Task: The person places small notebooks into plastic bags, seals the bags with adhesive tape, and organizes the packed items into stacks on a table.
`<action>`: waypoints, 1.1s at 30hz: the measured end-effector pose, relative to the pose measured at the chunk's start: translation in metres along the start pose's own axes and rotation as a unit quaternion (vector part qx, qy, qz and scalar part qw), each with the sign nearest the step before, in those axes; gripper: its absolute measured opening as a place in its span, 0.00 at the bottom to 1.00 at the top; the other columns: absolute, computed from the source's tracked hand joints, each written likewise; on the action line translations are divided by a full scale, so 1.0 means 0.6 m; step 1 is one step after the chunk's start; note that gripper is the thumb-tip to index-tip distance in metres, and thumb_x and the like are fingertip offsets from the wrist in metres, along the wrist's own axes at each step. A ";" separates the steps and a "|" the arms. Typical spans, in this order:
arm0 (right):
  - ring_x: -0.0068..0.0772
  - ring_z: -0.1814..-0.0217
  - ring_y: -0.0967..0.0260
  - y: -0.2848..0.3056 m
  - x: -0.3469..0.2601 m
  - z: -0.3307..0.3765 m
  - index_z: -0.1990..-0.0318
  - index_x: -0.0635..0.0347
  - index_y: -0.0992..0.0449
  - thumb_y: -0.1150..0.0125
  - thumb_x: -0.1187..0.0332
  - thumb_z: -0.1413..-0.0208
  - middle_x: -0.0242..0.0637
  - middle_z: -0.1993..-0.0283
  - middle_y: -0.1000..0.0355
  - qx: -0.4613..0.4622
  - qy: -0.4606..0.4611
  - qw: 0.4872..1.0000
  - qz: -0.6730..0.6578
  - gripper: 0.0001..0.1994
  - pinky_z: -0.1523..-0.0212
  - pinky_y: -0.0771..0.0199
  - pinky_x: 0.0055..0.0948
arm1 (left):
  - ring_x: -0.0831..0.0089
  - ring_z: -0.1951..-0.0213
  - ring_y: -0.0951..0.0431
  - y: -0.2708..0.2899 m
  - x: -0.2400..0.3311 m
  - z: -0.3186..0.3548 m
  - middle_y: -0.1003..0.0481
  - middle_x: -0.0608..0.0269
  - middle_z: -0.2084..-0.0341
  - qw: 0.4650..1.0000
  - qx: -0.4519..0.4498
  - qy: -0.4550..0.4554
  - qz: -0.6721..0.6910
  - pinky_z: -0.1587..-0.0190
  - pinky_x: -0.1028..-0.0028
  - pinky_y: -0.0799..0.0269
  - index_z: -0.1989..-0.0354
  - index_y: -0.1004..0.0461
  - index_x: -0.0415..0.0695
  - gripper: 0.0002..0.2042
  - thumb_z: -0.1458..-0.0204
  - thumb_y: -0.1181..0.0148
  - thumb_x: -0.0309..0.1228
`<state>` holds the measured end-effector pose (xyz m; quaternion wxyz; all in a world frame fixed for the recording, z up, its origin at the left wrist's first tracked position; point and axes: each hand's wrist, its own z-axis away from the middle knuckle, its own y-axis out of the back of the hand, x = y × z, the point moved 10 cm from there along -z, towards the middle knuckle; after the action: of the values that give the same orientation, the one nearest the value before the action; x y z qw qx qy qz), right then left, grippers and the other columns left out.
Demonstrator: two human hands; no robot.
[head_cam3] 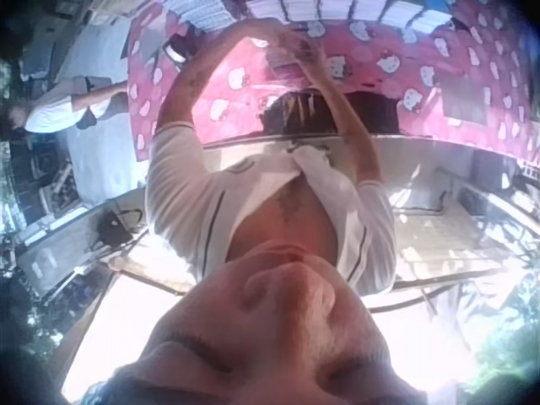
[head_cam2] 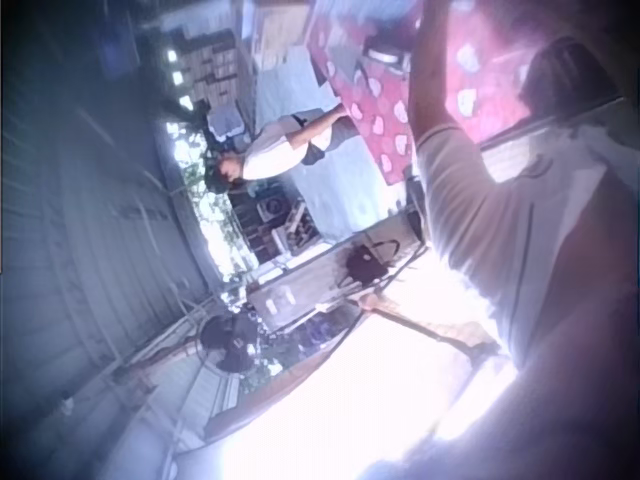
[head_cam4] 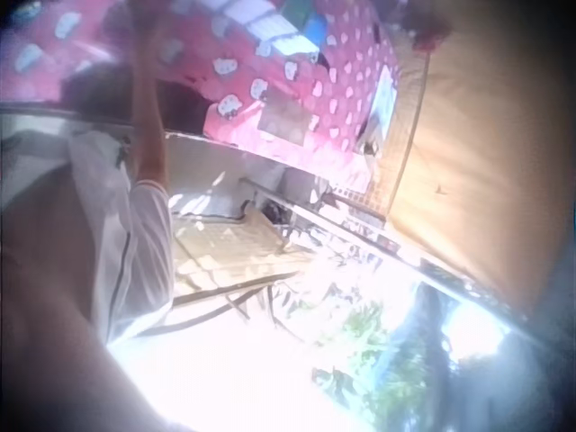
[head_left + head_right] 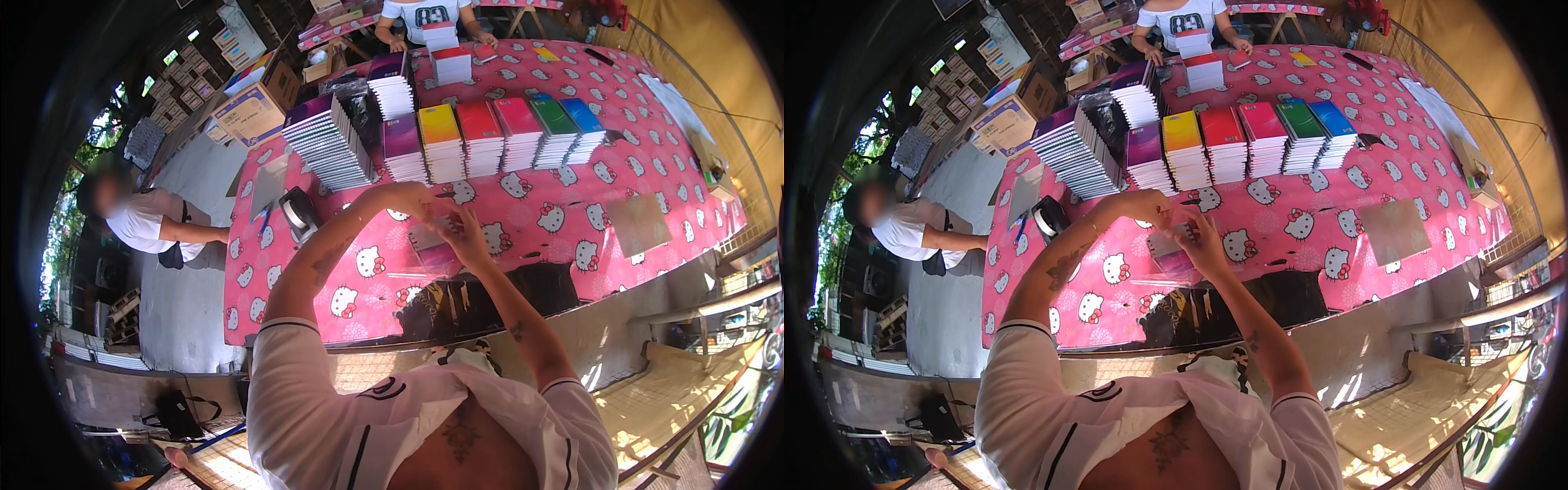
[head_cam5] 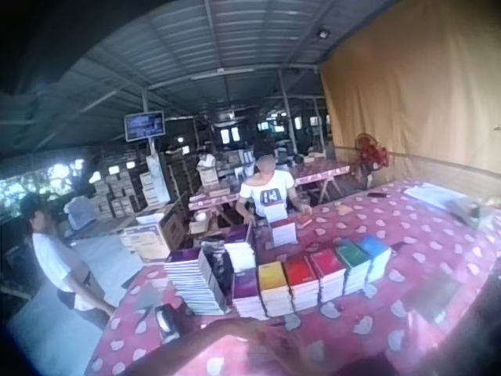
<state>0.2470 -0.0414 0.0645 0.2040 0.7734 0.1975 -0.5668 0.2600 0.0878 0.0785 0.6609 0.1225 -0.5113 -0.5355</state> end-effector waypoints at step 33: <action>0.34 0.41 0.31 0.020 0.063 0.060 0.32 0.62 0.41 0.25 0.66 0.51 0.40 0.40 0.31 -0.264 -0.039 0.964 0.013 0.40 0.43 0.29 0.33 | 0.59 0.36 0.34 -0.196 0.093 0.156 0.33 0.48 0.40 0.848 0.453 -0.023 0.275 0.35 0.61 0.38 0.29 0.52 0.35 0.50 0.56 0.23 0.36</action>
<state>0.2354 -0.0682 0.0192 0.4158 0.6720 0.3221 -0.5213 0.1107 0.0306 0.0674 0.6404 0.2505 -0.7248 -0.0436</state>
